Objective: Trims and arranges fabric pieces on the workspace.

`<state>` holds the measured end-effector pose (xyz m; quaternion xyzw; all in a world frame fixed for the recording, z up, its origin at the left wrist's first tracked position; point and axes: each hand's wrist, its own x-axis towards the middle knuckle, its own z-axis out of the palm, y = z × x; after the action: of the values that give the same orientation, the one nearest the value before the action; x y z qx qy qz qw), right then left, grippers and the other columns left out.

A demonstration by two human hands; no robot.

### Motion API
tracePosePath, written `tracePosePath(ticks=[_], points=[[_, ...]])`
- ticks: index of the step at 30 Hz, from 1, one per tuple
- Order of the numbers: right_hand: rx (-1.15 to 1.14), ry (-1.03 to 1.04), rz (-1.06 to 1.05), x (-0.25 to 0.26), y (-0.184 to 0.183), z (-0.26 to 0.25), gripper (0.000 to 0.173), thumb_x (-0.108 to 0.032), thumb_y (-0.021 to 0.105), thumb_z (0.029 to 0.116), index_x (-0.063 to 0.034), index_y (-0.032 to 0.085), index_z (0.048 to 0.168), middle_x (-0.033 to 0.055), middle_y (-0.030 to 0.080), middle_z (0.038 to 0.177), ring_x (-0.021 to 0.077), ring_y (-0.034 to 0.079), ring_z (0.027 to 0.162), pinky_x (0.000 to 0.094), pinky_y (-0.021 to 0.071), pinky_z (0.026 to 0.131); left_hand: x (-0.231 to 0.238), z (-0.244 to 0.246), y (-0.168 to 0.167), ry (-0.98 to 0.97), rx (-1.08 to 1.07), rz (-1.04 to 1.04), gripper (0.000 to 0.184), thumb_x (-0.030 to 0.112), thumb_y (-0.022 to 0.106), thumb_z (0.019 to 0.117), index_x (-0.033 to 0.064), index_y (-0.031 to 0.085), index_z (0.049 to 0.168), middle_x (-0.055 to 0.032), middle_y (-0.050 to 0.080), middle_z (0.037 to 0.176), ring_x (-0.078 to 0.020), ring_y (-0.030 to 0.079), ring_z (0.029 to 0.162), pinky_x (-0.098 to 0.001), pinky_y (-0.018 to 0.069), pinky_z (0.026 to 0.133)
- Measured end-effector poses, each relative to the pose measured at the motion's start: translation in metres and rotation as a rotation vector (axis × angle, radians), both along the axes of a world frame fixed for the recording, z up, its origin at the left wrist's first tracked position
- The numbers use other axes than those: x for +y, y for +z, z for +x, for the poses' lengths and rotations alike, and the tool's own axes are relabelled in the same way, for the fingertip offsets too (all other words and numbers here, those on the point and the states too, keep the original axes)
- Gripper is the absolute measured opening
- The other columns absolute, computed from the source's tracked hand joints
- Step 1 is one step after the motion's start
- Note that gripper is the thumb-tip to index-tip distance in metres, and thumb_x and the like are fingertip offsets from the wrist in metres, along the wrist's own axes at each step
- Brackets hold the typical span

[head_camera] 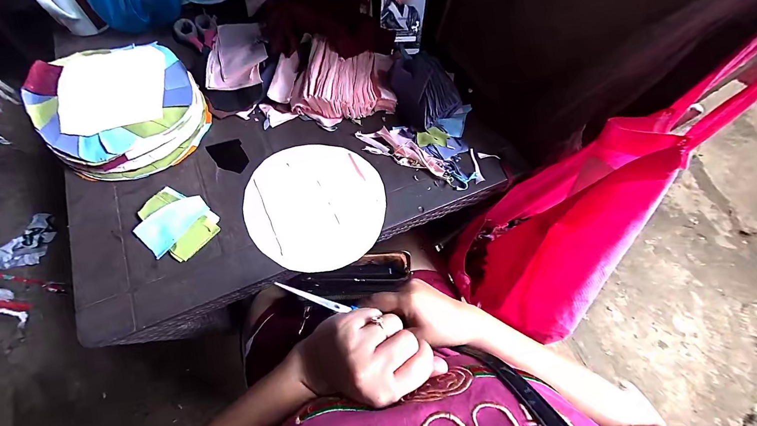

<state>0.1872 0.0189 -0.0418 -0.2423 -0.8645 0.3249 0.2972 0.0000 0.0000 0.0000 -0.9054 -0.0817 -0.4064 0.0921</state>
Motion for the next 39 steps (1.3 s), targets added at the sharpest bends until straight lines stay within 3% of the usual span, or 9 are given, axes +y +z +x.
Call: tracePosePath(ticks=[5,8,11,16,19,23,27,32,39], points=[[0.174,-0.214,-0.028,-0.005,-0.004,0.016,0.042,-0.026,0.067,0.0943,0.0095,0.069,0.116,0.0097,0.072,0.081,0.0024,0.064,0.070,0.0188,0.0540,0.070,-0.001,-0.013,-0.012,0.101,-0.155,-0.030,0.021,0.025,0.054,0.1063,0.0079,0.060,0.097,-0.0057,0.052,0.074,-0.0200,0.053,0.068,-0.0260,0.0462,0.066],[0.317,-0.313,-0.191,-0.007,0.003,0.028,0.043,-0.025,0.067,0.0965,0.0114,0.064,0.119,-0.0022,0.071,0.085,-0.0094,0.061,0.073,0.0109,0.0526,0.069,0.000,-0.023,-0.025,0.219,-0.202,-0.025,0.017,0.024,0.053,0.1060,0.0098,0.060,0.100,-0.0056,0.054,0.080,-0.0193,0.057,0.076,-0.0246,0.0490,0.074],[0.442,-0.371,-0.354,-0.007,0.008,0.036,0.038,-0.031,0.064,0.0975,0.0007,0.063,0.118,-0.0158,0.066,0.081,-0.0096,0.058,0.066,0.0122,0.0517,0.061,0.000,-0.036,-0.041,0.344,-0.195,0.019,0.012,0.021,0.053,0.1051,0.0114,0.059,0.103,-0.0060,0.058,0.086,-0.0202,0.059,0.082,-0.0259,0.0494,0.080],[0.677,-0.322,-0.439,-0.009,-0.005,0.035,0.040,-0.048,0.062,0.0980,-0.0145,0.067,0.119,-0.0179,0.067,0.082,-0.0074,0.059,0.064,0.0121,0.0509,0.058,0.001,-0.056,-0.053,0.486,-0.206,0.005,0.009,0.018,0.056,0.1035,0.0129,0.062,0.108,-0.0067,0.061,0.095,-0.0216,0.060,0.093,-0.0290,0.0475,0.091],[0.809,-0.317,-0.509,-0.014,-0.013,0.022,0.042,-0.049,0.063,0.0970,-0.0132,0.067,0.120,-0.0134,0.071,0.082,-0.0046,0.061,0.062,0.0137,0.0523,0.058,0.008,-0.065,-0.058,0.613,-0.229,0.035,0.011,0.021,0.057,0.1038,0.0147,0.063,0.109,-0.0054,0.063,0.098,-0.0199,0.061,0.096,-0.0286,0.0464,0.093],[0.741,-0.256,-0.505,-0.020,-0.019,0.016,0.043,-0.048,0.059,0.0997,-0.0132,0.063,0.124,-0.0146,0.070,0.082,-0.0051,0.062,0.065,0.0138,0.0533,0.060,0.022,-0.072,-0.056,0.783,-0.243,0.029,0.021,0.029,0.059,0.1028,0.0104,0.069,0.105,-0.0098,0.067,0.104,-0.0244,0.060,0.105,-0.0335,0.0427,0.098],[0.658,-0.198,-0.449,-0.020,-0.020,0.015,0.041,-0.046,0.057,0.1015,-0.0122,0.062,0.124,-0.0164,0.068,0.083,-0.0072,0.061,0.067,0.0124,0.0526,0.061,0.032,-0.080,-0.053,0.834,-0.192,-0.021,0.031,0.034,0.060,0.1020,0.0071,0.071,0.112,-0.0118,0.072,0.114,-0.0260,0.063,0.112,-0.0377,0.0420,0.100],[0.629,-0.211,-0.448,-0.020,-0.020,0.014,0.043,-0.047,0.058,0.1005,-0.0106,0.061,0.123,-0.0165,0.068,0.082,-0.0069,0.061,0.067,0.0125,0.0524,0.062,0.035,-0.082,-0.055,0.829,-0.143,0.002,0.030,0.032,0.057,0.1032,0.0087,0.076,0.098,-0.0083,0.075,0.105,-0.0226,0.067,0.105,-0.0373,0.0434,0.095],[0.593,-0.233,-0.446,-0.023,-0.018,0.014,0.046,-0.046,0.059,0.1003,-0.0045,0.059,0.121,-0.0163,0.066,0.080,-0.0077,0.060,0.066,0.0124,0.0516,0.061,0.035,-0.082,-0.055,0.840,-0.137,-0.004,0.032,0.033,0.055,0.1043,0.0096,0.075,0.097,-0.0078,0.075,0.105,-0.0231,0.066,0.106,-0.0379,0.0430,0.094]])
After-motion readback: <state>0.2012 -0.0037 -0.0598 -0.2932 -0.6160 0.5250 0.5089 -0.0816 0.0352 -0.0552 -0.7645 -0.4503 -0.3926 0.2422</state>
